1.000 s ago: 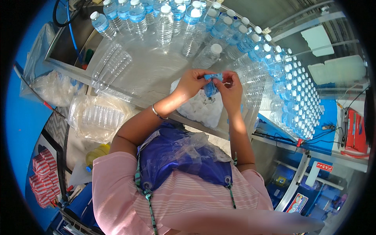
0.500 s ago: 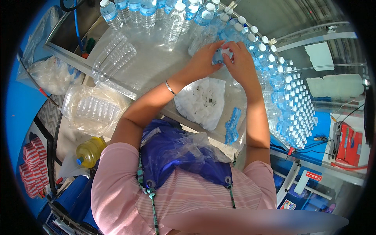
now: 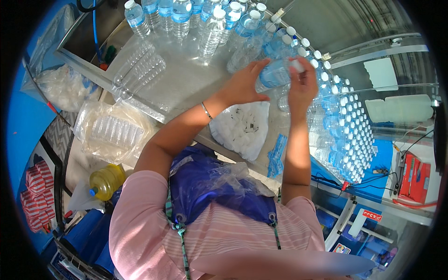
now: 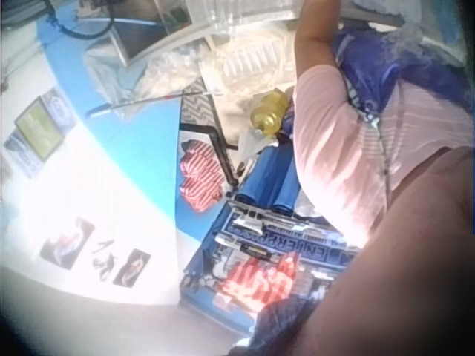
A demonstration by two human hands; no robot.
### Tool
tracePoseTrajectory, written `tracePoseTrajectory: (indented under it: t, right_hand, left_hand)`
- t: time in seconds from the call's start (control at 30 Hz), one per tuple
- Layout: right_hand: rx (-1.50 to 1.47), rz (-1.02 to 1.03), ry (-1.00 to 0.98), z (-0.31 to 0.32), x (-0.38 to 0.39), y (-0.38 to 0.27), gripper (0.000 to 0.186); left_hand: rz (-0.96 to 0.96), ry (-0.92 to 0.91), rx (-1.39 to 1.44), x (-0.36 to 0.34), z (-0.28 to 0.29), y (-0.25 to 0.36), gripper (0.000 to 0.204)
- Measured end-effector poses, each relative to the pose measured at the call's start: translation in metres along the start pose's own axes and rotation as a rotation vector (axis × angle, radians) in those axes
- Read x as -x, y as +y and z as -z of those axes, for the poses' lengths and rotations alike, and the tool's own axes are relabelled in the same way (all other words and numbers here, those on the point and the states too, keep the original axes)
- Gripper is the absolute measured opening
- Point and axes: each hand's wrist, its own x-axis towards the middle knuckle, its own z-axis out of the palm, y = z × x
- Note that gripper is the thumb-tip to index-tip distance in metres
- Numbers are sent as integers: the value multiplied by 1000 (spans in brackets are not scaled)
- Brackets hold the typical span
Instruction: The person repeatedly picks up empty plastic bottles from a stack, applies a blue label to each bottle, and places the labeled bottles onto a metal table. The person handles the bottles one at a time and arranges them in rows.
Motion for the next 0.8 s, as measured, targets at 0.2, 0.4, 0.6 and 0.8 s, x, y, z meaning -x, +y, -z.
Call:
tracePoseTrajectory:
  t: [0.2,0.4,0.6,0.8]
  right_hand:
    - [-1012,-135,-94,21,-16,-34,33]
    - [-273,-128,-183,16,-5,-36,36]
    - [-365,544,-400,25,-18,-61,40]
    - [-113,385,-491,1,-17,-63,34]
  left_hand:
    - [315,-483,667,7,37,71,64]
    - [425,-495,684,20,69,66,60]
    - [730,-779,1809,64,100,83,69]
    - [419,-802,1031,55,123,63,75]
